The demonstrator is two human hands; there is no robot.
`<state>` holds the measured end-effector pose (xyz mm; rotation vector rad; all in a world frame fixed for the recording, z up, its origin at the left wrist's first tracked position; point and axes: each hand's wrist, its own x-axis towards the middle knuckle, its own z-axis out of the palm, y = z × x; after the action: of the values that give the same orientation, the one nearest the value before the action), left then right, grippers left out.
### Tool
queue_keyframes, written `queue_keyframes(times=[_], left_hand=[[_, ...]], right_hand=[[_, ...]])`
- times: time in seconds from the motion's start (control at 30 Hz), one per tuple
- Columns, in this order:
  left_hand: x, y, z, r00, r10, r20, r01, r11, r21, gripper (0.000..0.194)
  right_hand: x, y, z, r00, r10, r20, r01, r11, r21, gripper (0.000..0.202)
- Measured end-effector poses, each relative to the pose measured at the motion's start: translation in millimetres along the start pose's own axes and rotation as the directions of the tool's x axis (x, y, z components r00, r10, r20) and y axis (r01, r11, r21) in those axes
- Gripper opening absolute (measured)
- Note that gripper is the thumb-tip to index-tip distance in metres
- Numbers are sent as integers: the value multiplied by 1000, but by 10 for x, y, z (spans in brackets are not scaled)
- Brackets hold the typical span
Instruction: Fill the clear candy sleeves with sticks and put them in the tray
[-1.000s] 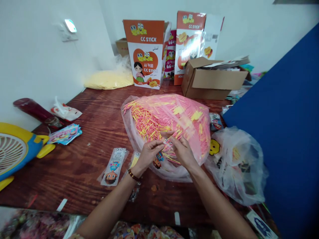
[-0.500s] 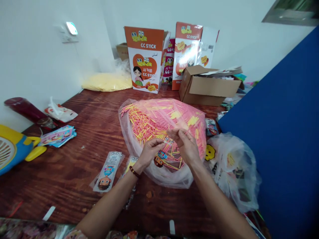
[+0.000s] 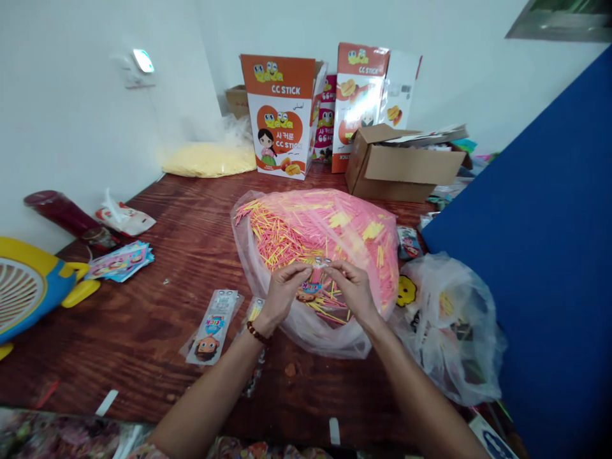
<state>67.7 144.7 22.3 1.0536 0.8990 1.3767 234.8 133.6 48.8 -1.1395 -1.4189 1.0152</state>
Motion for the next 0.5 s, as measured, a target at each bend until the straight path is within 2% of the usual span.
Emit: queue_keyframes(times=[0.07,0.13,0.23,0.3,0.37,0.5], left_hand=[[-21,6,-11,999,-35,-36,33,998,-45,19],[-39,23,-27,995,-97,-25,93,989,-113,22],[-65,68,-47,973,-217,79,226,967,-118,31],[-82,95,-54,949,-276,154,290,954,-73,33],[-96,108,-57,943,-287,169,297,954,-40,31],[-119,96,-76,969,-237,71,237,972,4,32]], right_hand=[[39,-21,-12,998,52,34,-54,998,35,24],[63,-32,-9,993,110,35,-113,989,99,27],[80,-21,30,983,181,-3,-177,963,202,33],[81,0,69,976,216,20,-215,948,236,34],[75,24,106,964,260,52,-265,928,261,34],[43,58,128,950,309,50,-310,902,300,38]])
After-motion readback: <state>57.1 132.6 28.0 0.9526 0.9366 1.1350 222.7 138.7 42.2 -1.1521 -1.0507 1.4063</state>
